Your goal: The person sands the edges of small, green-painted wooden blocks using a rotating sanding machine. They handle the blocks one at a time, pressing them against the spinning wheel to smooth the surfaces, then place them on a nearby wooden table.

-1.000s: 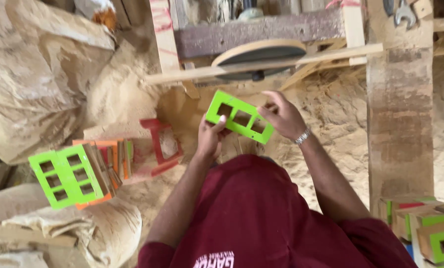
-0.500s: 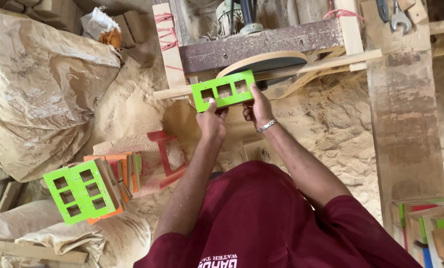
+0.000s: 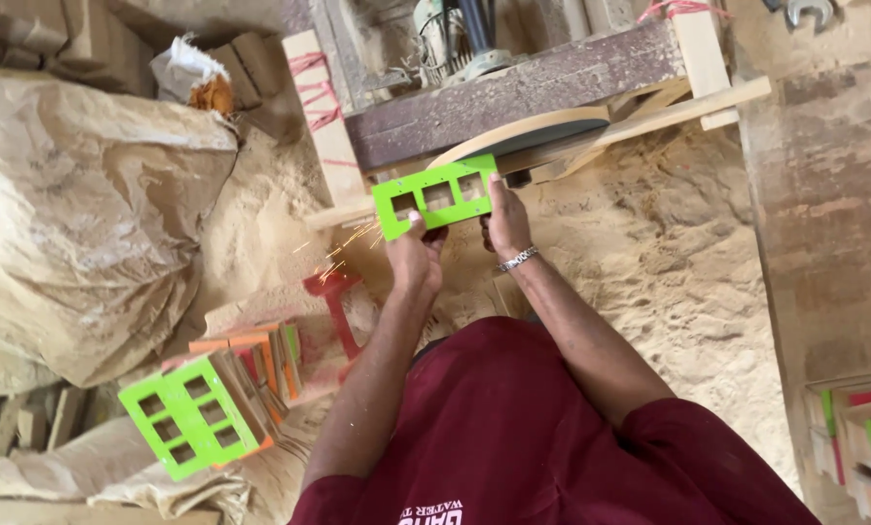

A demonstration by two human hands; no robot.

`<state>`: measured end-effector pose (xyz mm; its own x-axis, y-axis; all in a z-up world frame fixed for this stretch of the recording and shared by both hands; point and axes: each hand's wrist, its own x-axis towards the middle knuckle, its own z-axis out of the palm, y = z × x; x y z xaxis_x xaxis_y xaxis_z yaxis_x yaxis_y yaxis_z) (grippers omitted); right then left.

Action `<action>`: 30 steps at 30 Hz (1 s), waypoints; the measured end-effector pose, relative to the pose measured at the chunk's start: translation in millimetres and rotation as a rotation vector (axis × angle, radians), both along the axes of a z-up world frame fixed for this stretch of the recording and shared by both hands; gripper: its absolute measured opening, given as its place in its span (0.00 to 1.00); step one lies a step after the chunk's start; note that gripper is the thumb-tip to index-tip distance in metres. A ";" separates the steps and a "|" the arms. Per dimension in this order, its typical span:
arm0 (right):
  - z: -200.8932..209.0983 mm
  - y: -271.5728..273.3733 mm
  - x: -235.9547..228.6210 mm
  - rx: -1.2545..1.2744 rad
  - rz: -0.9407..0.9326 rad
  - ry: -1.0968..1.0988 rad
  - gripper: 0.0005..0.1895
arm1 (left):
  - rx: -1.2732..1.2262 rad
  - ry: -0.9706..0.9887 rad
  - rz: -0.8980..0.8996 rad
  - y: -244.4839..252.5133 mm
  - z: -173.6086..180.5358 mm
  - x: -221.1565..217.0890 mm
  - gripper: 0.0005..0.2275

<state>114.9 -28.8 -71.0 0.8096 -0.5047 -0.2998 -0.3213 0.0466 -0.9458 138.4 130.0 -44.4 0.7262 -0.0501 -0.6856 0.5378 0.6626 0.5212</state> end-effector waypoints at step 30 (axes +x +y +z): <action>52.0 -196.3 -39.9 0.214 -0.362 0.200 0.28 | 0.241 0.075 -0.093 -257.6 -31.2 -43.7 0.28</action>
